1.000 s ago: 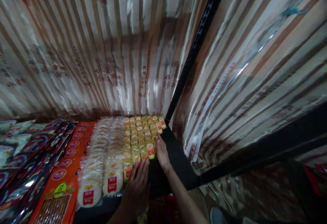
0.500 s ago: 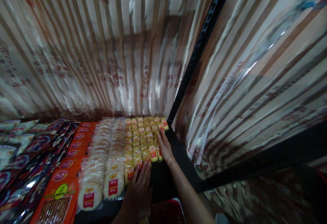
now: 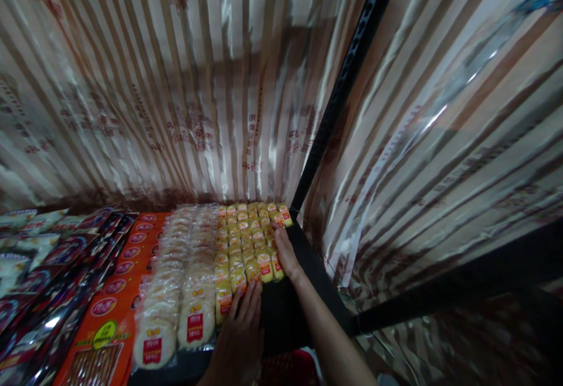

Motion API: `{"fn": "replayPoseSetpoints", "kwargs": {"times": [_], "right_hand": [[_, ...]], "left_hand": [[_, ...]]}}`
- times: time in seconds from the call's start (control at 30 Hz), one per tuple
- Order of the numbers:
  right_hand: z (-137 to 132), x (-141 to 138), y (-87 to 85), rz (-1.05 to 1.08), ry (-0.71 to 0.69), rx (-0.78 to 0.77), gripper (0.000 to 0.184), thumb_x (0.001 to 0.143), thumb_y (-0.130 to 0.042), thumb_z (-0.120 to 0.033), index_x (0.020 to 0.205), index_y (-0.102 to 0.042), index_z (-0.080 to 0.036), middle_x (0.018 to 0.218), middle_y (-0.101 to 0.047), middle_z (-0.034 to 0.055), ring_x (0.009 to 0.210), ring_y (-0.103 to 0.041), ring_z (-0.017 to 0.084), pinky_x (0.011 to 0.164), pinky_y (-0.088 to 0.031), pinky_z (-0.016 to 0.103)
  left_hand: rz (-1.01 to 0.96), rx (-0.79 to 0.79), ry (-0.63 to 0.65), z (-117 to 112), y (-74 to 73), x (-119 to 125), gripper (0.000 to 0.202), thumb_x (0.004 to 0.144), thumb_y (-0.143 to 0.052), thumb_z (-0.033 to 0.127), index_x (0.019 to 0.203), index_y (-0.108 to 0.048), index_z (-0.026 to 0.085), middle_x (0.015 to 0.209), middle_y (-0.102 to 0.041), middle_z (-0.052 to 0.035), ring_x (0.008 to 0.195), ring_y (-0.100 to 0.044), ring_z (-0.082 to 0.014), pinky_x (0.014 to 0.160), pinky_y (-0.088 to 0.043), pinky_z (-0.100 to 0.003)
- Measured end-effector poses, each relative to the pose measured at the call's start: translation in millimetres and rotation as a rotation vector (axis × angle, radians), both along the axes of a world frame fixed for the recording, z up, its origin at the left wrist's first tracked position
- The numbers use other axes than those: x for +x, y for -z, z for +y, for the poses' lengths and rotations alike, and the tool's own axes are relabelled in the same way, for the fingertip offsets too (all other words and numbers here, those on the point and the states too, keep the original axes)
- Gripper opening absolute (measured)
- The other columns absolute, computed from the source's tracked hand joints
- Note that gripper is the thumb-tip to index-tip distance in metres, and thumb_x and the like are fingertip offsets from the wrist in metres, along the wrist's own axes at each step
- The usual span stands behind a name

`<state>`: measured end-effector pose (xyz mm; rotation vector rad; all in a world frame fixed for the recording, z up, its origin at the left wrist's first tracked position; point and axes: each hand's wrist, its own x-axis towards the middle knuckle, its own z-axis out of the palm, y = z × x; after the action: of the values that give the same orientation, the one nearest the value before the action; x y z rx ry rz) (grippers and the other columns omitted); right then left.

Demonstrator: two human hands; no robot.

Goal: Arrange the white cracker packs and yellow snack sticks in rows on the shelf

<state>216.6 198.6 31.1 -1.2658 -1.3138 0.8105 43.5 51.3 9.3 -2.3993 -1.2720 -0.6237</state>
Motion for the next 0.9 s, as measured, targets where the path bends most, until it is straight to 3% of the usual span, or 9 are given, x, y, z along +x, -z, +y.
{"fn": "replayPoseSetpoints", "kwargs": {"times": [0.4, 0.57, 0.77, 0.9], "right_hand": [[8.3, -2.9, -8.1, 0.087, -0.211, -0.159, 0.069, 0.08, -0.038, -0.067, 0.138, -0.034, -0.029, 0.149, -0.026, -0.0003, 0.138, -0.017, 0.018, 0.114, -0.011, 0.039], [10.6, -1.7, -11.3, 0.032, -0.225, -0.166, 0.066, 0.082, -0.037, -0.066, 0.137, -0.036, -0.03, 0.149, -0.025, -0.0016, 0.138, -0.017, 0.018, 0.114, -0.009, 0.039], [15.8, -1.0, -16.0, 0.006, -0.198, -0.14, 0.066, 0.082, -0.037, -0.065, 0.138, -0.033, -0.03, 0.149, -0.026, -0.0015, 0.138, -0.017, 0.017, 0.115, -0.009, 0.04], [19.7, -1.2, -19.2, 0.029, -0.216, -0.141, 0.067, 0.083, -0.035, -0.065, 0.14, -0.029, -0.03, 0.15, -0.022, -0.0015, 0.139, -0.016, 0.016, 0.115, -0.008, 0.039]], "left_hand": [[0.02, 0.022, -0.022, 1.1, -1.4, 2.9, 0.053, 0.08, -0.045, 0.032, 0.128, -0.046, 0.011, 0.142, -0.04, -0.0068, 0.135, -0.025, -0.0218, 0.109, -0.02, -0.04], [0.042, 0.035, -0.023, 0.4, -4.9, 2.8, 0.049, 0.08, -0.047, 0.028, 0.125, -0.05, 0.011, 0.14, -0.042, -0.0076, 0.136, -0.024, -0.0215, 0.111, -0.018, -0.04], [-0.006, 0.074, 0.002, 4.2, -1.4, 2.9, 0.048, 0.082, -0.047, 0.041, 0.119, -0.055, 0.013, 0.134, -0.05, -0.006, 0.137, -0.02, -0.0212, 0.114, -0.007, -0.039], [-0.011, 0.086, 0.006, 5.2, -3.6, 2.8, 0.045, 0.082, -0.046, 0.04, 0.117, -0.057, 0.013, 0.132, -0.052, -0.0061, 0.137, -0.018, -0.0206, 0.114, -0.003, -0.039]]}}
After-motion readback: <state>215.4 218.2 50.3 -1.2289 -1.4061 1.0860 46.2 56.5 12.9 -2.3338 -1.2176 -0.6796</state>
